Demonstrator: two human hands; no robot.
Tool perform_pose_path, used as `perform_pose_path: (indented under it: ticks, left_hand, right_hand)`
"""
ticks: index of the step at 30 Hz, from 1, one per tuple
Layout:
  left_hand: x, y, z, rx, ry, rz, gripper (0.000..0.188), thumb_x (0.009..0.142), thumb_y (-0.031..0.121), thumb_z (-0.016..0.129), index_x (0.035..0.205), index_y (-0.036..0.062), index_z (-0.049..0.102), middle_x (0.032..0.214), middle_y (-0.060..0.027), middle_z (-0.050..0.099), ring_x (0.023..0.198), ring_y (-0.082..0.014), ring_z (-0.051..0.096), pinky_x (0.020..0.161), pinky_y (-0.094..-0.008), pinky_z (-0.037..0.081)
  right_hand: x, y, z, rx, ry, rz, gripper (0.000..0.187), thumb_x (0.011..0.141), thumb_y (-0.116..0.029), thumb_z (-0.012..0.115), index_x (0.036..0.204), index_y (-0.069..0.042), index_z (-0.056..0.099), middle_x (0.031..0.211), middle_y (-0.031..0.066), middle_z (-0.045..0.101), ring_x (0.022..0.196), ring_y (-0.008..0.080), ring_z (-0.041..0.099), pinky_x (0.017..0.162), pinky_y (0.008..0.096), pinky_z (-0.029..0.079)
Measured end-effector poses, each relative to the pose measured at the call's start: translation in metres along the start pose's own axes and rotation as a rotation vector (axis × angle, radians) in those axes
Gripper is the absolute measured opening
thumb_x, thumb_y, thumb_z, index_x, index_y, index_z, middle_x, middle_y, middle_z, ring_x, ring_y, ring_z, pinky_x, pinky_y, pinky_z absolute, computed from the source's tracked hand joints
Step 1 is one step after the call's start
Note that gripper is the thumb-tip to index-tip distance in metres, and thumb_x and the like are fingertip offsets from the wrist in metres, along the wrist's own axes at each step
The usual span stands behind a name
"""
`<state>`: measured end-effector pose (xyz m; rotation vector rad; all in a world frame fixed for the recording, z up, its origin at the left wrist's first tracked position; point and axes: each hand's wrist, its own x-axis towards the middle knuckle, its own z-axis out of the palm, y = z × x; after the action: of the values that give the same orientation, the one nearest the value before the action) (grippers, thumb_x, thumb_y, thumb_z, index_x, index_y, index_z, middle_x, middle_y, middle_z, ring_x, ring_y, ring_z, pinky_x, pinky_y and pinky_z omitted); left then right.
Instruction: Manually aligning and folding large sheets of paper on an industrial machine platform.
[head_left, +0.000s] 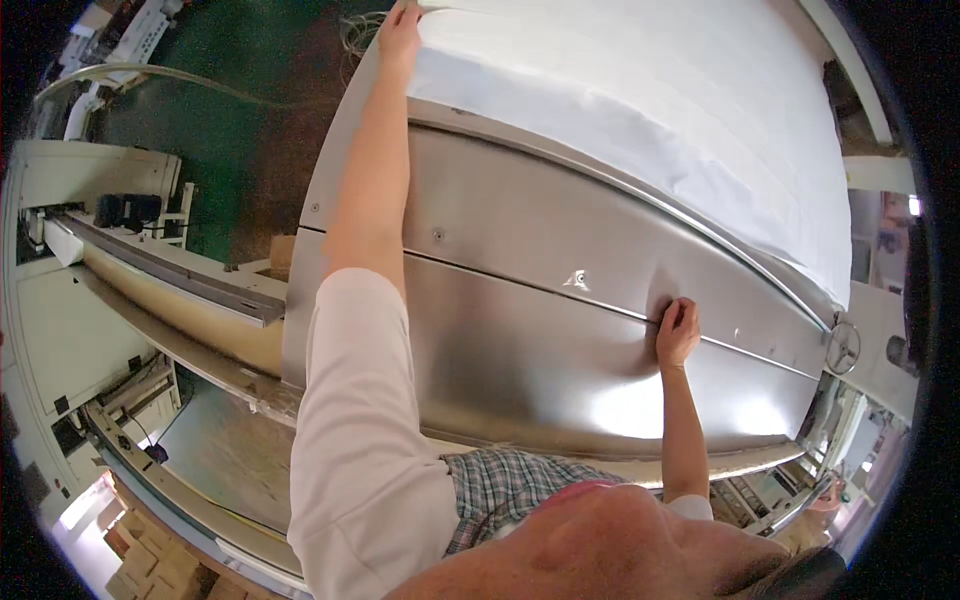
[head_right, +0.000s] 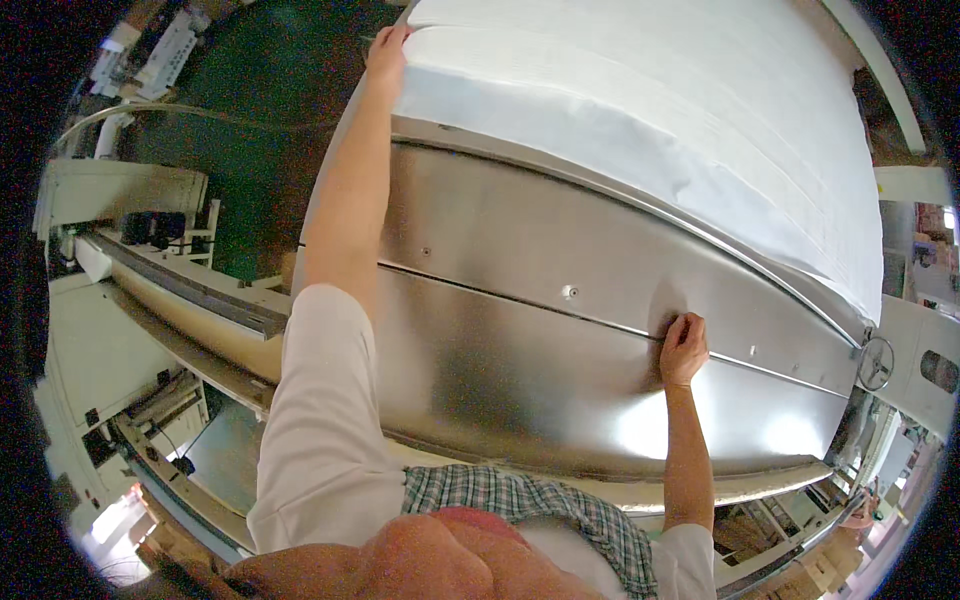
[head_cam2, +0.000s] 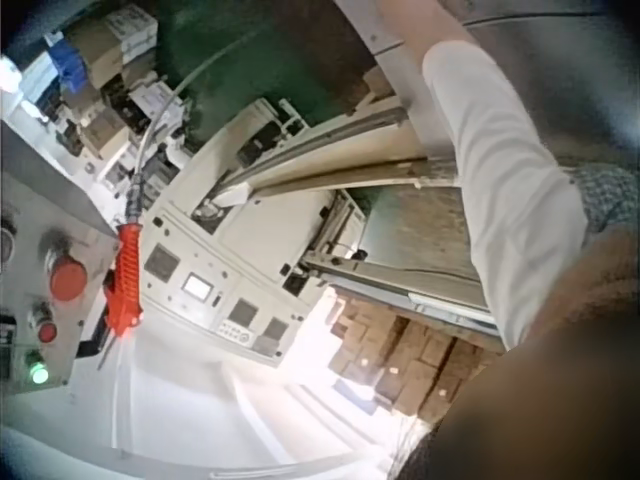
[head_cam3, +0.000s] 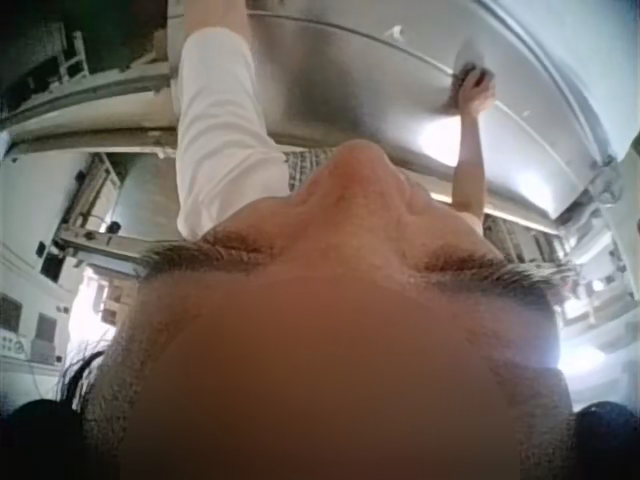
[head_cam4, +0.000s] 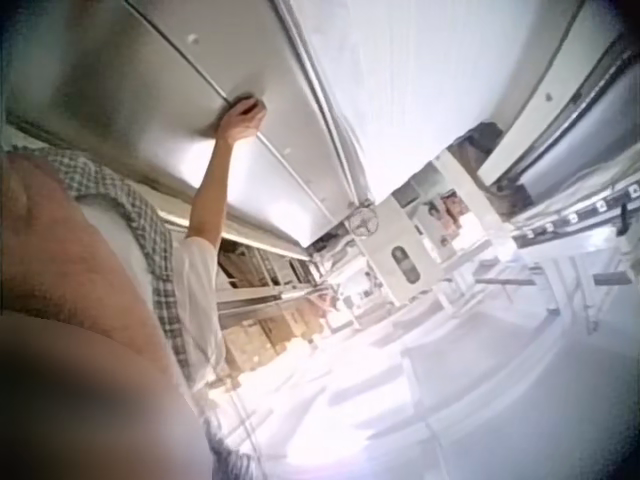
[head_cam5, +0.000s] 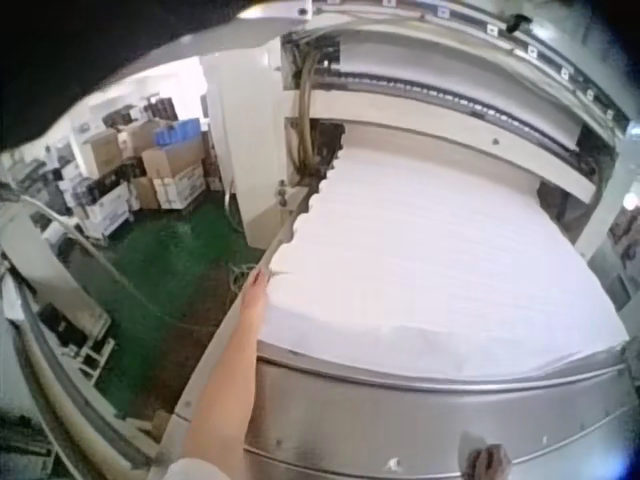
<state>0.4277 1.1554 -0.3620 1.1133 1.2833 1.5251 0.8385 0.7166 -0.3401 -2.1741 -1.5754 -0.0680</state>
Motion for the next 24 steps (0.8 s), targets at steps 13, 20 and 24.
perform_pose_path:
  ticks: [13,20,24]
  left_hand:
    - [-0.033,0.076,0.094,1.236,-0.876,0.271,0.073,0.072,0.069,0.04,0.106,0.0077,0.058,0.111,-0.018,0.054,0.103,-0.0309,0.052,0.087,-0.0391,0.04]
    - [-0.116,0.103,0.201,1.271,-1.183,0.342,0.096,0.055,0.069,0.061,0.123,0.0052,0.04,0.124,-0.0165,0.045,0.113,-0.0321,0.043,0.094,-0.0428,0.035]
    - [-0.133,0.098,0.193,1.484,-1.123,0.442,0.096,0.049,0.052,0.074,0.126,0.0087,0.036,0.121,-0.0122,0.048,0.113,-0.0302,0.043,0.09,-0.0608,0.029]
  right_hand:
    - [-0.001,0.005,-0.007,0.047,-0.006,0.072,0.006,0.079,-0.01,0.053,0.083,-0.005,0.052,0.074,0.0122,0.056,0.063,0.0313,0.055,0.056,0.0389,0.044]
    - [-0.002,0.002,-0.006,0.027,-0.009,0.07,0.006,0.08,-0.013,0.053,0.082,-0.007,0.052,0.074,0.0111,0.057,0.064,0.0311,0.055,0.056,0.0389,0.044]
    - [0.012,0.005,-0.005,0.139,-0.085,0.223,0.016,0.082,-0.019,0.052,0.085,-0.003,0.055,0.073,0.0144,0.057,0.066,0.03,0.055,0.06,0.036,0.044]
